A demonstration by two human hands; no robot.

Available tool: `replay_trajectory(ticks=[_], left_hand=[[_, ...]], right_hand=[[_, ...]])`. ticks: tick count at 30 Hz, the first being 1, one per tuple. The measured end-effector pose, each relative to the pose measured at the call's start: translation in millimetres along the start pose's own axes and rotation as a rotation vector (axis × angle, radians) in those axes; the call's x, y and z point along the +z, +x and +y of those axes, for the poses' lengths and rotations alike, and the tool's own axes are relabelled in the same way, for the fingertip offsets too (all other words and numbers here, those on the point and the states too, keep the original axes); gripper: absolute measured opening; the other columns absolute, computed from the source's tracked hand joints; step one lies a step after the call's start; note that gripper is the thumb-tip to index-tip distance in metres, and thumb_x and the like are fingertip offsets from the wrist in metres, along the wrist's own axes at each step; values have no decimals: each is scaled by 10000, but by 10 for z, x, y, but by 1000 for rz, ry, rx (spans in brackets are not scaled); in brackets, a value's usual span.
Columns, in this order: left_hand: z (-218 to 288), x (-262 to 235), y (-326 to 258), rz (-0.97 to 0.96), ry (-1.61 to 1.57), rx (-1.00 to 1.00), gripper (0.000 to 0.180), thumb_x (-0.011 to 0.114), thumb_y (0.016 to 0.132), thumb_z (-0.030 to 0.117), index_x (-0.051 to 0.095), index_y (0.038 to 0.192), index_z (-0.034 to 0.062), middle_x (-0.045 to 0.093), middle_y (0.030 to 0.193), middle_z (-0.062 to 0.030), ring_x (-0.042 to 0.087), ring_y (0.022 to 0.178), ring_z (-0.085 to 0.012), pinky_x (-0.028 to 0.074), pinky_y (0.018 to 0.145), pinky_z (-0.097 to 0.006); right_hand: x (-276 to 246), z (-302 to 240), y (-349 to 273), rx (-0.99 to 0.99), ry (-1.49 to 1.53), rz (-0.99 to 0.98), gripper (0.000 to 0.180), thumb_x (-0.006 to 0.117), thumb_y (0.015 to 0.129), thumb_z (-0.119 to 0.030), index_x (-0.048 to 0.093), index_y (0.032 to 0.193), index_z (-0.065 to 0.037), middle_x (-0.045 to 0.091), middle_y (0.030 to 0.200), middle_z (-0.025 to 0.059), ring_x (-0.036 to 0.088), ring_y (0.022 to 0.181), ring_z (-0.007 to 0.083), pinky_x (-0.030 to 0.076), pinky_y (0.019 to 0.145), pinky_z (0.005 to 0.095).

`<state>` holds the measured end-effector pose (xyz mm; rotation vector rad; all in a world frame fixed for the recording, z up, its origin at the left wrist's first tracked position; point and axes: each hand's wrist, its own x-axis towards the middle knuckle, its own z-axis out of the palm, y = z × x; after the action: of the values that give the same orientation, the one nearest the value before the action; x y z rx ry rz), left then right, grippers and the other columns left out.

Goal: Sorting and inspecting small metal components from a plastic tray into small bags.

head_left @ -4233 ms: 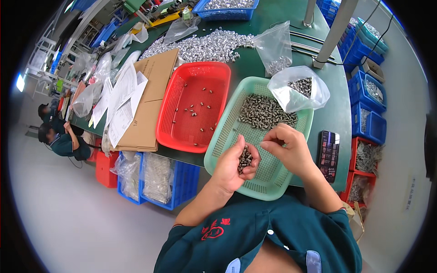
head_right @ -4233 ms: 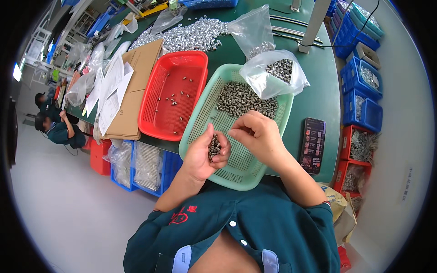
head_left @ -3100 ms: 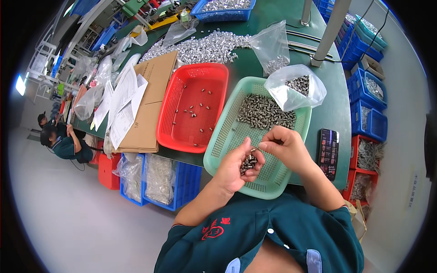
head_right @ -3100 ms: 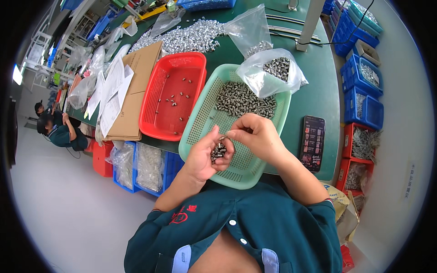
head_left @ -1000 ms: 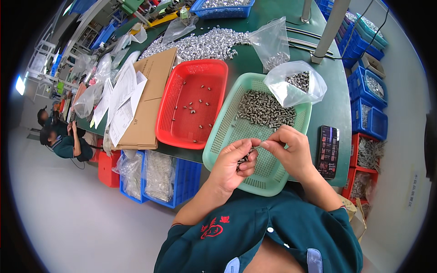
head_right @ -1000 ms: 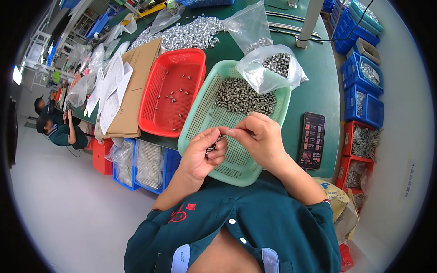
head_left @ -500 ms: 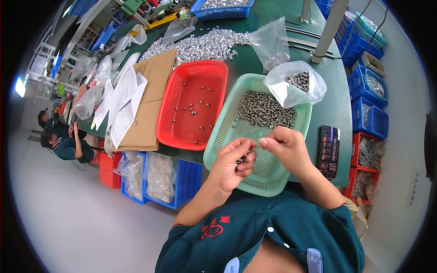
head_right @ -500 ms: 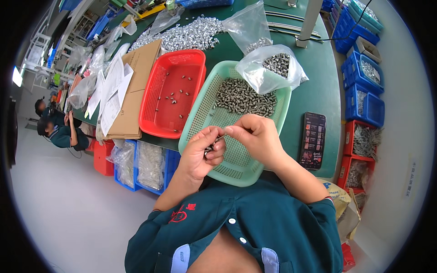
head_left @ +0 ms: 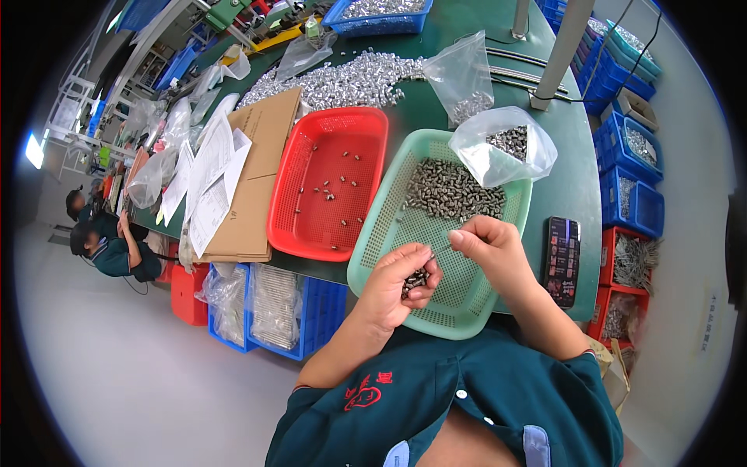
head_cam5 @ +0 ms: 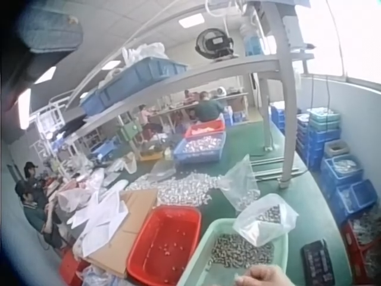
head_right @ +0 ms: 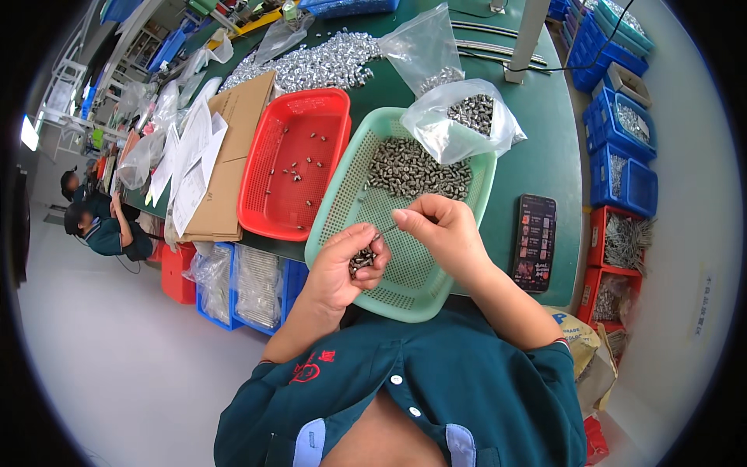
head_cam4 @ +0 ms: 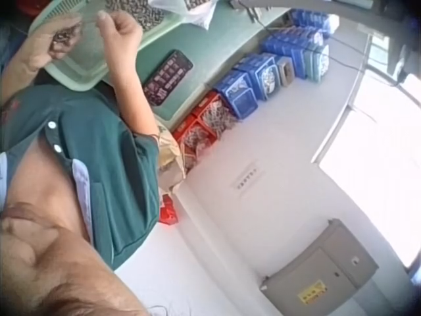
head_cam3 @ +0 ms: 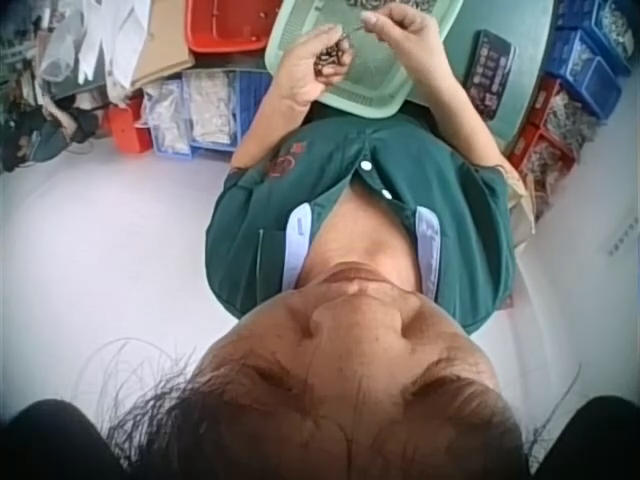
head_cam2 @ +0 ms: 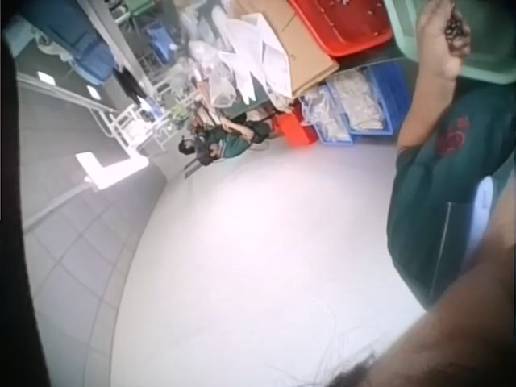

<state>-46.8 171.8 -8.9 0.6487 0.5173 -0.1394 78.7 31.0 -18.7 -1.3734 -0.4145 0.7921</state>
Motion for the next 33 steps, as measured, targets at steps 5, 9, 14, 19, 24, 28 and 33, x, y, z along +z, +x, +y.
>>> replay_trajectory(ticks=[5, 9, 14, 19, 24, 28, 33], left_hand=[[-19, -12, -4, 1, -11, 12, 162, 539, 923, 197, 523, 836, 62, 549, 701, -62, 382, 469, -53, 265, 398, -166], [-10, 1, -6, -24, -28, -1, 148, 547, 918, 186, 526, 843, 60, 546, 701, -56, 387, 478, -56, 268, 404, -167], [-20, 7, -19, -16, -41, 18, 158, 546, 922, 192, 534, 851, 51, 537, 700, -54, 385, 476, -58, 273, 412, -167], [-28, -5, -29, -29, -41, 2, 189, 535, 932, 209, 536, 835, 46, 532, 701, -55, 383, 476, -56, 271, 407, -173], [-38, -36, -24, -59, -114, -42, 202, 534, 935, 217, 540, 832, 44, 527, 698, -52, 377, 477, -52, 267, 404, -175], [-33, -15, -37, -50, -88, -26, 211, 533, 935, 223, 535, 831, 39, 526, 697, -53, 373, 479, -50, 266, 403, -177], [-30, -9, -38, -52, -56, -15, 219, 532, 933, 222, 544, 827, 31, 522, 688, -52, 363, 474, -51, 267, 406, -179]], right_hand=[[-20, -135, 7, -396, -437, 17, 186, 728, 787, -141, 628, 788, 16, 557, 665, 45, 496, 592, 107, 411, 554, 264], [-21, -177, 17, -387, -471, 20, 197, 732, 783, -140, 624, 752, 22, 552, 642, 56, 491, 574, 117, 404, 531, 265], [-16, -154, -2, -353, -457, -4, 255, 719, 790, -131, 564, 655, 19, 528, 599, 27, 491, 565, 99, 381, 512, 268], [1, -166, 29, -352, -469, -53, 210, 690, 807, -121, 570, 700, 14, 546, 648, 57, 513, 601, 145, 399, 549, 284], [13, -156, 30, -552, -510, -69, 141, 681, 807, -109, 613, 768, 8, 565, 698, 104, 530, 619, 239, 423, 568, 337], [-13, -163, 19, -385, -428, -81, 171, 676, 822, -137, 614, 780, 17, 544, 654, 69, 523, 610, 161, 413, 566, 301], [-37, -131, 50, -105, -220, -125, 227, 658, 853, -184, 614, 760, 19, 541, 634, 2, 500, 621, 74, 396, 565, 262]])
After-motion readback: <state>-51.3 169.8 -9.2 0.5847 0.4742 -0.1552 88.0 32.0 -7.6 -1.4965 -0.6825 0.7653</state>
